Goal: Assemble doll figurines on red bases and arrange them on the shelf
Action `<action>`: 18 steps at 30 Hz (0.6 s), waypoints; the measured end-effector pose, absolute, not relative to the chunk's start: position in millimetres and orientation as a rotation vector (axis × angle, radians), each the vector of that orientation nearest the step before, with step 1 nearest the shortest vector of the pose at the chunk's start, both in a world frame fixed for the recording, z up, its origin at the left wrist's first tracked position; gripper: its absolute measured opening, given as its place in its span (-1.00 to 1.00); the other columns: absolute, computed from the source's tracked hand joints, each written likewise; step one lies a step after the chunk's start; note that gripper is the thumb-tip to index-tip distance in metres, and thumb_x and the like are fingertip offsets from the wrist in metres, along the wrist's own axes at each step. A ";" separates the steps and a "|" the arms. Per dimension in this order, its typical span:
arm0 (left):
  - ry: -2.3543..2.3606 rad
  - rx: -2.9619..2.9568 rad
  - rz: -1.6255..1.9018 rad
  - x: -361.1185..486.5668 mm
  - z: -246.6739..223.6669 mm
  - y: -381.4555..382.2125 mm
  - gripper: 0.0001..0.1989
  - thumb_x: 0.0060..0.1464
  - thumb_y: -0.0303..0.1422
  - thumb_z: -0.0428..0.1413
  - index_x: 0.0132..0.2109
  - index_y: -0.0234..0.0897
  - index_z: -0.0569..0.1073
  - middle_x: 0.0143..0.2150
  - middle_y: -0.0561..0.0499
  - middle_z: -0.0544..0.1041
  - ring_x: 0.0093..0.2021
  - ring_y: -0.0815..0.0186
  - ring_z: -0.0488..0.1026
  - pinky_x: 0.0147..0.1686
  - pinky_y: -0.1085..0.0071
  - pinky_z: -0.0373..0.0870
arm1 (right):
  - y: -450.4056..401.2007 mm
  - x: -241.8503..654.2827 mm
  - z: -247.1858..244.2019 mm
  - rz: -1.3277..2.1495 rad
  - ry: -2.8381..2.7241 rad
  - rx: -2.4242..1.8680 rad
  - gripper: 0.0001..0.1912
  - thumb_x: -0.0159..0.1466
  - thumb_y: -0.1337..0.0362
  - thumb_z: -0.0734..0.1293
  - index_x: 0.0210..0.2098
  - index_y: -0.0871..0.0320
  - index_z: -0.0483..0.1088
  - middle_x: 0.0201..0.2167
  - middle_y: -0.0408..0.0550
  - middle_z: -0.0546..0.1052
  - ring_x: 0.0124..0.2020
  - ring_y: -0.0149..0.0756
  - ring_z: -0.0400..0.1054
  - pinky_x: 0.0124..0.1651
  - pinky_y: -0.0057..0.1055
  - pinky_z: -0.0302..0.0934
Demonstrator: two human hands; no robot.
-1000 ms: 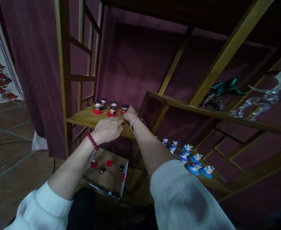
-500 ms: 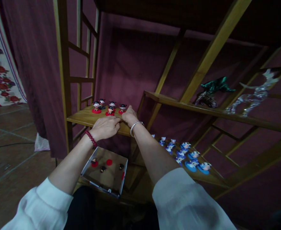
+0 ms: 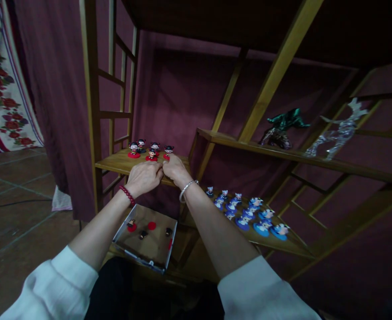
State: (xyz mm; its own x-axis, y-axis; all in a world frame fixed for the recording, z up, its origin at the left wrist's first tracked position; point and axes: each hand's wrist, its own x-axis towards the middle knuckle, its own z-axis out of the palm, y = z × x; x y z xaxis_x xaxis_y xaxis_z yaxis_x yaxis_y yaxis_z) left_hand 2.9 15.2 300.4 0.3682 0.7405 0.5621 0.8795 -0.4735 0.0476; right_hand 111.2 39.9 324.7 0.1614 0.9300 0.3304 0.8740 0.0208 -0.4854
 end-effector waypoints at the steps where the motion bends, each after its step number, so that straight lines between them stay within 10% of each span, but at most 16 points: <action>1: -1.449 -2.377 -0.767 2.7 300.8 15.7 -0.67 0.13 -0.27 -0.21 -0.20 -0.23 0.42 -0.22 -0.04 0.50 -0.20 0.24 0.42 -0.25 0.39 0.29 | 38.0 111.7 324.5 0.119 -1.732 -1.853 -0.71 0.10 0.34 0.18 -0.19 0.27 0.36 -0.22 0.14 0.47 -0.18 -0.20 0.36 -0.28 -0.46 0.17; 18: -1.399 -2.250 -1.040 5.7 285.5 4.4 -0.70 0.13 -0.33 -0.18 -0.18 -0.29 0.41 -0.23 -0.07 0.50 -0.19 0.24 0.40 -0.21 0.37 0.26 | -11.8 111.0 314.6 -0.033 -1.914 -1.558 -0.69 0.19 0.35 0.09 -0.18 0.12 0.39 -0.17 -0.03 0.48 -0.14 -0.32 0.33 -0.10 -0.46 0.13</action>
State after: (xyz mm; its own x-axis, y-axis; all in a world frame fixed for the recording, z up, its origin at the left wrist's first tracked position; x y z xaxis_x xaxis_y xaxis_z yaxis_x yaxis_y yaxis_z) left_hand 5.7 4.4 285.5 0.2662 0.6543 0.7079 0.8666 -0.4840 0.1215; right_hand 111.0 -11.8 314.6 -0.0717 0.8637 0.4989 0.8805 0.2898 -0.3752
